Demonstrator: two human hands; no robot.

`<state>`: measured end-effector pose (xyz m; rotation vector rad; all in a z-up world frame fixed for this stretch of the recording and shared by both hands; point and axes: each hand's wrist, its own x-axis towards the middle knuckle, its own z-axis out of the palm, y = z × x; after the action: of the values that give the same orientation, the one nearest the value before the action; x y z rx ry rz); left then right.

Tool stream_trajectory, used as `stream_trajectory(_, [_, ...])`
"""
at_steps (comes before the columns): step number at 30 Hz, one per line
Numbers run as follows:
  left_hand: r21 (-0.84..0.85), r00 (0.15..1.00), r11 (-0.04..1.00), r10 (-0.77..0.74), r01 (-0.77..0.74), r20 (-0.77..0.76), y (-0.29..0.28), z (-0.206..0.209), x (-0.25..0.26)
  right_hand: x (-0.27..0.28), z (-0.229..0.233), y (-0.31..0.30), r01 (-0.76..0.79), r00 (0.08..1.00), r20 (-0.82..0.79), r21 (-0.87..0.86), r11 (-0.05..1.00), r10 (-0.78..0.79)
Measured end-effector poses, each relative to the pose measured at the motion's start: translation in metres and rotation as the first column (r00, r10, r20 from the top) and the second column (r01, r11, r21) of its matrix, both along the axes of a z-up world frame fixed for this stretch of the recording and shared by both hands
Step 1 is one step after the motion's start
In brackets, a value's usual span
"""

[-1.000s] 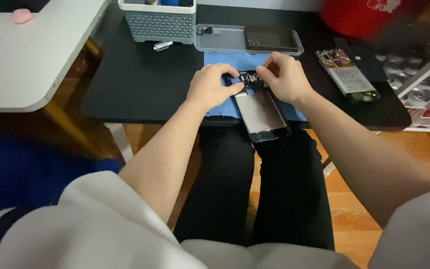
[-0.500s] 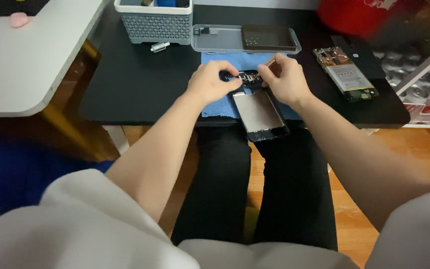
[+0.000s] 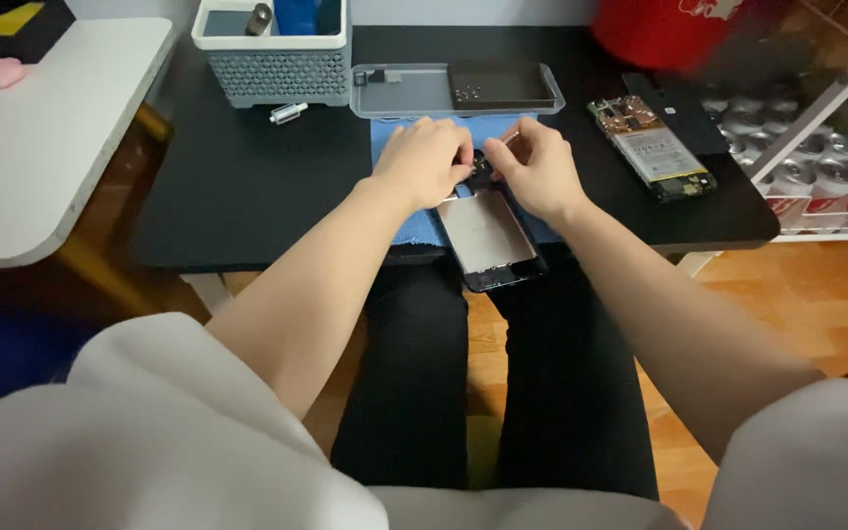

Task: Disassembling a smartphone to remove the battery and internal frame components.

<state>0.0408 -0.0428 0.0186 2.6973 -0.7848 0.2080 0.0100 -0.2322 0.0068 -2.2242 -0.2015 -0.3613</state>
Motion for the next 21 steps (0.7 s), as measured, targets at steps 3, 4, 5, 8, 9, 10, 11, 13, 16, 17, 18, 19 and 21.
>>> stream_trajectory(3, [0.097,0.999,0.995,-0.03,0.027,0.03,-0.004,0.001,0.001,0.0,-0.001,-0.001,-0.007,1.0,0.007,0.002,1.0,0.007])
stream_trajectory(4, [0.098,0.999,0.995,-0.031,0.027,0.032,-0.007,-0.001,0.002,0.002,-0.004,-0.002,-0.006,1.0,0.008,0.002,1.0,0.006])
stream_trajectory(5, [0.135,0.997,0.99,-0.045,0.037,0.059,-0.009,-0.002,0.002,0.004,-0.006,-0.004,-0.005,1.0,0.03,-0.017,1.0,0.006])
stream_trajectory(8, [0.21,0.992,0.976,-0.074,0.05,0.106,-0.015,-0.004,0.003,0.002,-0.006,-0.004,0.003,0.999,0.047,-0.046,0.999,-0.001])
stream_trajectory(9, [0.248,0.989,0.967,-0.09,0.058,0.119,-0.017,-0.005,0.002,0.0,-0.006,-0.003,0.011,0.999,0.036,-0.054,0.998,-0.009])
stream_trajectory(10, [0.248,0.988,0.967,-0.09,0.058,0.123,-0.017,-0.003,0.004,-0.002,-0.002,-0.001,0.012,0.999,0.04,-0.055,0.998,-0.009])
stream_trajectory(11, [0.25,0.988,0.966,-0.093,0.06,0.12,-0.017,-0.005,0.005,-0.005,-0.001,0.0,0.011,0.999,0.048,-0.047,0.999,-0.009])
stream_trajectory(13, [0.253,0.989,0.965,-0.096,0.064,0.114,-0.017,-0.007,0.006,-0.007,-0.003,0.0,0.012,0.999,0.052,-0.038,0.999,-0.01])
stream_trajectory(16, [0.277,0.994,0.96,-0.068,0.042,0.083,-0.017,-0.006,0.01,-0.005,-0.005,-0.001,0.031,0.996,0.084,-0.03,0.999,-0.028])
stream_trajectory(17, [0.269,0.997,0.962,-0.052,0.038,0.048,-0.017,-0.007,0.013,-0.005,-0.004,0.0,0.025,0.996,0.083,-0.028,0.999,-0.023])
stream_trajectory(18, [0.261,0.999,0.965,-0.037,0.032,0.013,-0.017,-0.009,0.016,-0.006,-0.003,0.0,0.02,0.997,0.081,-0.025,0.999,-0.018])
stream_trajectory(19, [0.262,0.999,0.965,-0.037,0.032,0.013,-0.018,-0.007,0.015,-0.005,-0.004,-0.001,0.02,0.997,0.081,-0.025,1.0,-0.018])
stream_trajectory(21, [0.224,0.996,0.974,-0.011,0.031,-0.092,-0.018,-0.002,0.014,-0.001,-0.009,-0.002,0.035,0.996,0.085,-0.026,0.999,-0.032])
